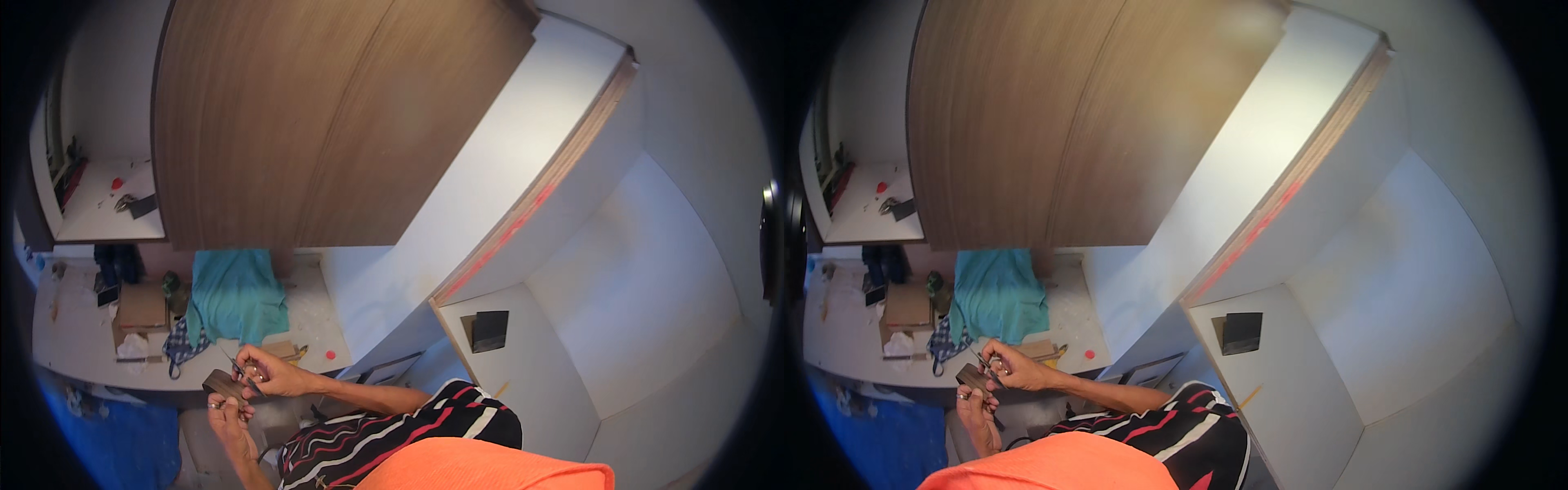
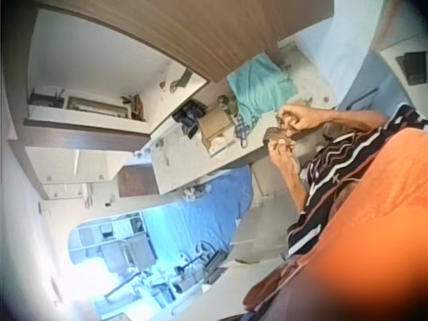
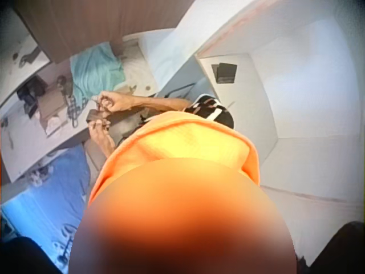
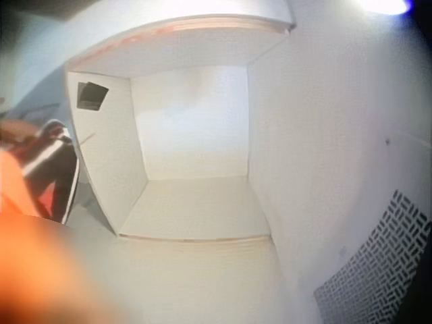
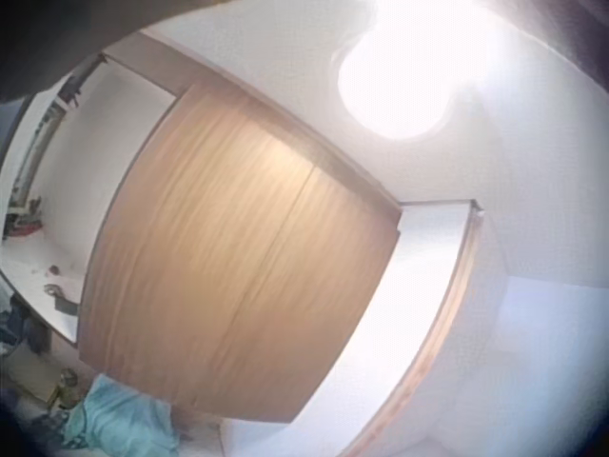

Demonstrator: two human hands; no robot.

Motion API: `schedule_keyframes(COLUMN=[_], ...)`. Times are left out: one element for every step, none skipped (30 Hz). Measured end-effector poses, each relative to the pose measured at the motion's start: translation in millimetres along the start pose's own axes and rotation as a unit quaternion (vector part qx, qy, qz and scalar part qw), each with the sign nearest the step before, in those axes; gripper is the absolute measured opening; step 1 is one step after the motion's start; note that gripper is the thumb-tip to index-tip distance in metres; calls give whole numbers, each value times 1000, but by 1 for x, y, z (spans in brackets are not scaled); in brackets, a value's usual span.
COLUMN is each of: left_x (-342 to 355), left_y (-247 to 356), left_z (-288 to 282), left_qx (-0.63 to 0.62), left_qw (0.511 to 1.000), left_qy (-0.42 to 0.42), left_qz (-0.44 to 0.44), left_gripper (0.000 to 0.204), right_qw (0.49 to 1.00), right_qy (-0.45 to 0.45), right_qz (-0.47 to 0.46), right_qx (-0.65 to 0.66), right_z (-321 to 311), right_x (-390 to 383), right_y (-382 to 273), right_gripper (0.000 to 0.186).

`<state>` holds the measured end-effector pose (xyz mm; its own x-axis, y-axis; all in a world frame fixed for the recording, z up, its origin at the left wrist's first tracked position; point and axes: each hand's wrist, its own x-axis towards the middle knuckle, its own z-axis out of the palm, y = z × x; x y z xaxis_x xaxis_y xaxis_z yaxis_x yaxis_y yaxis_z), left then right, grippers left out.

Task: The person cuts narrow strips of wood veneer using scissors, then fits them along the edge of a white cabinet. They repeatedly trim the veneer, test the fit, and mark the edge with a pencil to guide further cuts.

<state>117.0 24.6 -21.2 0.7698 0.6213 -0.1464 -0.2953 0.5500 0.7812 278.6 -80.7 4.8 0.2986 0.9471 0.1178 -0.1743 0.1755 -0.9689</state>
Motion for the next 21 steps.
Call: schedule_keyframes(left_x=[5, 9, 11, 13, 13, 14, 14, 13, 13, 12, 11, 10, 10, 12, 13, 21, 21, 29, 34, 42, 51], left_y=[-4, -4, -6, -4, -4, -2, 0, 1, 3, 4, 5, 6, 8, 9, 10, 11, 9, 4, 7, 5, 7], left_z=[1, 1, 6, 9, 13, 17, 19, 22, 23, 24, 25, 25, 26, 26, 27, 28, 29, 34, 31, 35, 37], left_qx=[-5, -21, -34, -23, -20, -18, -9, -1, 1, 5, 4, 4, 21, 40, 71, 166, 216, 309, 431, 428, 424], left_qw=[1000, 999, 998, 997, 997, 996, 996, 996, 997, 998, 999, 999, 999, 998, 997, 979, 973, 919, 868, 846, 845], left_qy=[-22, -37, -37, -56, -65, -71, -70, -68, -55, -39, -13, 14, -7, -22, 1, -65, -9, 18, 28, 32, 14], left_qz=[-19, -24, -33, -42, -45, -46, -47, -49, -48, -50, -51, -52, -40, -31, -39, 94, 78, 244, 244, 317, 326], left_gripper=[15, 15, 15, 15, 16, 16, 17, 18, 19, 19, 19, 19, 19, 19, 20, 22, 21, 20, 21, 28, 35], right_qw=[1000, 1000, 1000, 999, 997, 994, 990, 984, 977, 971, 966, 961, 956, 952, 949, 946, 942, 964, 946, 912, 915], right_qy=[5, 7, 12, 26, 34, 42, 45, 50, 56, 53, 53, 50, 65, 77, 90, 121, 155, 172, 196, 201, 210], right_qz=[17, 21, 7, -2, -15, -43, -46, -64, -81, -88, -95, -104, -92, -81, -48, -60, -13, -75, -163, -198, -185], right_qx=[-4, -8, -24, -41, -66, -87, -126, -161, -191, -216, -236, -252, -270, -283, -299, -296, -297, -186, -201, -298, -289], right_z=[-4, -6, -8, -8, -7, -7, -6, -5, -4, -4, -4, -5, -6, -7, -8, -10, -11, -10, -10, -13, -14], right_x=[-6, -10, -16, -18, -22, -23, -25, -25, -25, -25, -24, -21, -17, -12, -6, 1, 10, 20, 26, 26, 30], right_y=[-1, -4, -6, -8, -10, -12, -14, -15, -17, -19, -21, -24, -28, -33, -38, -44, -49, -52, -55, -61, -65], right_gripper=[46, 48, 45, 44, 43, 41, 40, 40, 39, 37, 35, 34, 31, 29, 27, 23, 20, 17, 13, 13, 14])
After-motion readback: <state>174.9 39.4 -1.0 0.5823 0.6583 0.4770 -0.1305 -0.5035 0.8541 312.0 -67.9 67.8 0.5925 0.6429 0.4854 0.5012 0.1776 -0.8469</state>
